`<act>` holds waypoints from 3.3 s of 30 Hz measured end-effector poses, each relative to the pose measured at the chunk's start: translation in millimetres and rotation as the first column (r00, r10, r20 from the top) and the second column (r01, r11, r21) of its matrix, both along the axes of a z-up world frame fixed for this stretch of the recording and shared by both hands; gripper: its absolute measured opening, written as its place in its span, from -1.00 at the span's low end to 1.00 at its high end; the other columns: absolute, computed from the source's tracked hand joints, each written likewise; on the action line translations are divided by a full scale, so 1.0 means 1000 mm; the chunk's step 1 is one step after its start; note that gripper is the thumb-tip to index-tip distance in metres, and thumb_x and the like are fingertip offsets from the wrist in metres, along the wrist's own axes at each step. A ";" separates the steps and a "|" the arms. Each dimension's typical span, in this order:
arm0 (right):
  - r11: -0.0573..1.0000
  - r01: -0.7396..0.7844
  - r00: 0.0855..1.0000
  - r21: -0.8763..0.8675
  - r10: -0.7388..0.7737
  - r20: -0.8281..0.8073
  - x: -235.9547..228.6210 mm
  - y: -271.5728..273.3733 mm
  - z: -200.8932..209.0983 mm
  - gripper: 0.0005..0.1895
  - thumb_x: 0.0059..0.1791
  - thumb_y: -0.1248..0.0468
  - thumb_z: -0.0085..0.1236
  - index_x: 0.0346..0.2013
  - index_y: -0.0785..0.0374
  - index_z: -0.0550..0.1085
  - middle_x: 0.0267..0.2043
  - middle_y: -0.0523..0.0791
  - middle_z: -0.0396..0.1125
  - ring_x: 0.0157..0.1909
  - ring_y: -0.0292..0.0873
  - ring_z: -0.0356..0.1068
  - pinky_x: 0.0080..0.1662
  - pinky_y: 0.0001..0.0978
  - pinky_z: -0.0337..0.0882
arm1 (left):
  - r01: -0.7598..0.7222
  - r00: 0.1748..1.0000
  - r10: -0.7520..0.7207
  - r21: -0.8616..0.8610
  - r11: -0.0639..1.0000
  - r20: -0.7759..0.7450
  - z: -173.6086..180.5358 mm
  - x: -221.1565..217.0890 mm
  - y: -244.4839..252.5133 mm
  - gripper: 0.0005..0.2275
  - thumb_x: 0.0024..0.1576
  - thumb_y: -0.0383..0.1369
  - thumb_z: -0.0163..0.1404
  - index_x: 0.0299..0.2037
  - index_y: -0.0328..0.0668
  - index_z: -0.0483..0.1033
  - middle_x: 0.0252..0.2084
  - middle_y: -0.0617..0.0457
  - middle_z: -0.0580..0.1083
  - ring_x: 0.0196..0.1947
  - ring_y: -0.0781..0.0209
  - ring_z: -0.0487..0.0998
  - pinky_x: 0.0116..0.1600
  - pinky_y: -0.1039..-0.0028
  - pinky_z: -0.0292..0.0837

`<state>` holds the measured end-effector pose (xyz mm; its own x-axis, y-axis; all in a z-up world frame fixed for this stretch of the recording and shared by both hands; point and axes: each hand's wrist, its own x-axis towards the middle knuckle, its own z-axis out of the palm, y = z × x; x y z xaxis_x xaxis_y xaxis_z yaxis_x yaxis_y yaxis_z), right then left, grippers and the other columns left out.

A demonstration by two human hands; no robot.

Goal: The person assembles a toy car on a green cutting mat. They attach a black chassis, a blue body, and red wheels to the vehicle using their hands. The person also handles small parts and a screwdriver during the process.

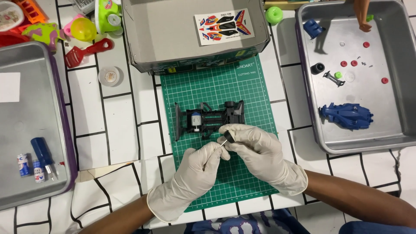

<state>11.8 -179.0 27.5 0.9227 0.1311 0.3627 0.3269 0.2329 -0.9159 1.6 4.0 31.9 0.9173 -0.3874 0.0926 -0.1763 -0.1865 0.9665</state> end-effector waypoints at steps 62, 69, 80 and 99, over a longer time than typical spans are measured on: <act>0.995 0.024 0.998 -0.093 -0.029 -0.054 0.000 -0.009 0.012 -0.79 -0.01 0.45 0.21 -0.08 0.41 0.49 -0.13 0.12 0.50 0.16 0.13 0.51 0.06 -0.16 0.71 | -0.025 0.936 -0.031 -0.153 0.988 -0.350 0.014 0.008 -0.002 -0.72 0.30 -0.42 -0.16 -0.42 -0.13 0.60 -0.50 0.21 0.52 -0.47 0.40 0.47 -0.02 0.45 0.58; 0.996 -0.020 0.997 -0.083 0.026 0.075 0.006 -0.013 0.003 -0.66 -0.06 0.58 0.24 -0.01 0.38 0.46 -0.07 0.16 0.47 0.15 0.25 0.51 0.01 -0.11 0.75 | -0.095 0.891 -0.028 -0.246 0.965 -0.453 0.013 0.010 -0.005 -0.70 0.27 -0.48 -0.13 -0.50 -0.20 0.60 -0.43 0.08 0.61 -0.37 0.32 0.60 0.13 0.37 0.58; 0.984 0.052 0.991 -0.170 -0.030 0.131 0.003 -0.007 0.015 -0.70 -0.06 0.55 0.26 -0.05 0.44 0.49 -0.02 0.15 0.47 0.12 0.15 0.53 0.17 -0.11 0.66 | -0.018 0.993 0.008 -0.080 0.997 -0.116 0.007 0.003 -0.001 -0.76 0.30 -0.40 -0.13 -0.35 -0.18 0.60 -0.57 0.20 0.45 -0.71 0.44 0.16 -0.56 0.56 0.12; 0.913 0.402 0.881 -0.067 -0.406 -0.245 0.030 -0.025 0.070 -0.68 -0.02 0.51 0.24 0.03 0.44 0.43 -0.08 0.09 0.50 -0.06 -0.12 0.55 -0.06 -0.38 0.62 | -0.533 0.845 0.418 0.479 0.697 0.332 0.051 0.014 0.038 -0.83 0.18 -0.22 0.16 -0.09 0.01 0.58 -0.53 -0.01 0.56 -0.46 0.04 0.63 -0.29 0.30 0.51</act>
